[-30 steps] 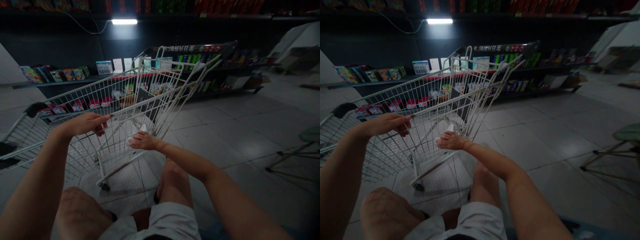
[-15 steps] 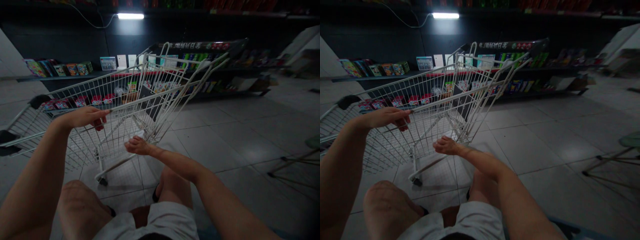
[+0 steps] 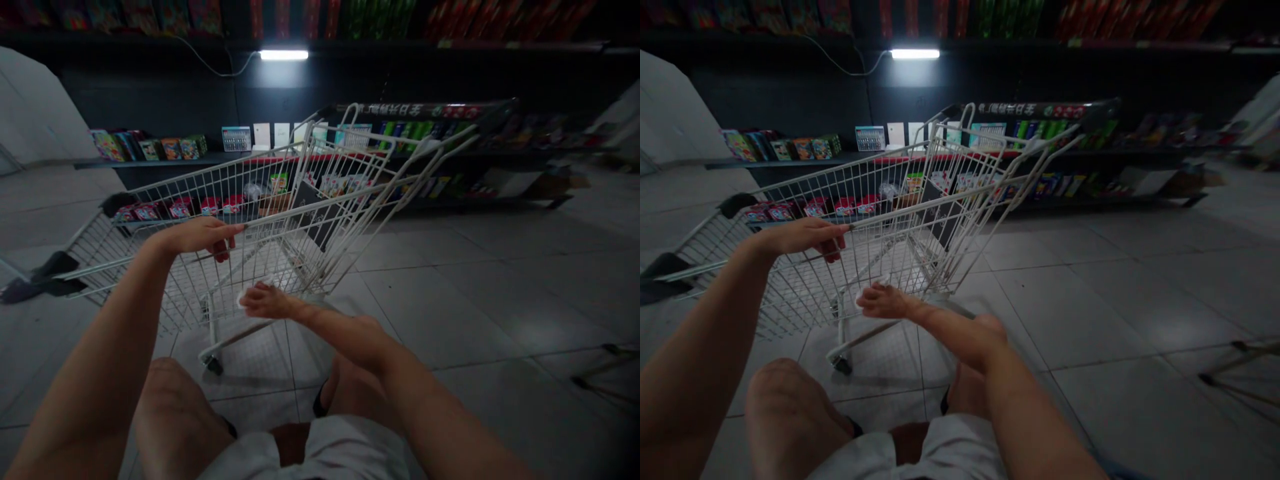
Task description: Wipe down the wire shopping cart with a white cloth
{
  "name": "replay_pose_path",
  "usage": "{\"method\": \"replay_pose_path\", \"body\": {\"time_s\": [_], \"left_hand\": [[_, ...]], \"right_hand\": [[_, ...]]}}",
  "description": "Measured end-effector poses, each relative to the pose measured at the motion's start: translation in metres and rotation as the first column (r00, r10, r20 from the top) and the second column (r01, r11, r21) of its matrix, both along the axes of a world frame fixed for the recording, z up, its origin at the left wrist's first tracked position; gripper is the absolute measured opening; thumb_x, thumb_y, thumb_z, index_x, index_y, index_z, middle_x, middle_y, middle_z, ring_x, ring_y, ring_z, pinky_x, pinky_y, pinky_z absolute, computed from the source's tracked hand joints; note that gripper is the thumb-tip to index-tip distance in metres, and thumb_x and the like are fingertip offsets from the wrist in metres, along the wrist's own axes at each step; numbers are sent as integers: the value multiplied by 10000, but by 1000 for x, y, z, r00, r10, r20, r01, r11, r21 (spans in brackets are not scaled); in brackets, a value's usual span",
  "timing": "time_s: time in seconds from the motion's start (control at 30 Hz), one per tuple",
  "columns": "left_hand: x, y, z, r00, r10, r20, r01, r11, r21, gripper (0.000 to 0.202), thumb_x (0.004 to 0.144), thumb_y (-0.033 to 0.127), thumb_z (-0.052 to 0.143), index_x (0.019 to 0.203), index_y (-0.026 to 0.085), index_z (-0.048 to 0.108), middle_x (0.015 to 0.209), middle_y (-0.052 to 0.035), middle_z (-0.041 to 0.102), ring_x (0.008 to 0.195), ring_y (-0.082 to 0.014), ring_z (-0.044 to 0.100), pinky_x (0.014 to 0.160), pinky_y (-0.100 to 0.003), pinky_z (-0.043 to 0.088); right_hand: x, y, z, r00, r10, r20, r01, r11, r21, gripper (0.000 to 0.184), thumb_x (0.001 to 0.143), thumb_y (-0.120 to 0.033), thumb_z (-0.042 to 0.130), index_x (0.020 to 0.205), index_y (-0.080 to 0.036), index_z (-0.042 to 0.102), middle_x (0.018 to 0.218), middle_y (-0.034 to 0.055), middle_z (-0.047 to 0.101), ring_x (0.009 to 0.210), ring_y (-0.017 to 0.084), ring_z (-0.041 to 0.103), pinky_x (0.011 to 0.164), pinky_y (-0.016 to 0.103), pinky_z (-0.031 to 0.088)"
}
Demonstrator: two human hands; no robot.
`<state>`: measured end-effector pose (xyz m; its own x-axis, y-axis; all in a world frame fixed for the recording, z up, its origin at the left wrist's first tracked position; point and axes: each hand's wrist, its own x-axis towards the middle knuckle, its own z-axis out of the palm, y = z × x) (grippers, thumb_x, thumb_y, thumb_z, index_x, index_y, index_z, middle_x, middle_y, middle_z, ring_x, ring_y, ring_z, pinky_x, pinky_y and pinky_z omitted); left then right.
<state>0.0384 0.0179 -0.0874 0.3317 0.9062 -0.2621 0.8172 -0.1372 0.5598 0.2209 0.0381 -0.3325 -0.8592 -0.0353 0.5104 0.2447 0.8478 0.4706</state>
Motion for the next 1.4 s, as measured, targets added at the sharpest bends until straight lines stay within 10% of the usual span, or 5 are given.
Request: {"method": "replay_pose_path", "body": {"time_s": [0.27,0.53,0.93,1.23,1.4], "left_hand": [[3,-4,4,1000,-13,-18,13,999,34,589,770,733,436,772,190,664,667,-66,723,698,-229,691,734,-337,505],[2,-4,1,999,-26,-44,28,998,56,592,781,744,441,751,194,658,664,-63,731,686,-224,698,739,-332,505],[-5,-9,2,1000,-6,-26,7,998,65,546,846,677,460,819,164,644,683,-39,734,722,-218,700,759,-321,512],[-27,-6,-2,1000,-21,-11,21,999,47,572,773,767,475,779,234,681,697,1,742,756,-229,697,796,-341,530],[-51,-7,-2,1000,12,-11,-12,1000,28,589,731,821,464,732,286,708,706,21,751,763,-230,700,833,-383,548]], "right_hand": [[78,29,161,674,-335,-658,364,926,-99,177,936,-250,524,994,-312,681,1159,10,562,1136,228,436,1000,458,422],[89,21,137,899,-222,-377,260,964,52,85,907,-298,601,913,-310,685,1127,-11,599,1054,187,463,916,356,463],[195,35,120,583,-390,-713,466,879,-99,204,849,-173,490,914,-242,671,1108,81,545,1032,233,473,890,424,449],[278,72,239,92,-317,-944,561,800,-214,327,874,-154,339,1050,-175,614,1089,110,468,1126,256,487,970,547,405],[206,45,163,402,-374,-836,518,845,-129,272,862,-136,419,1007,-205,639,1150,106,471,1127,244,474,960,463,441]]}}
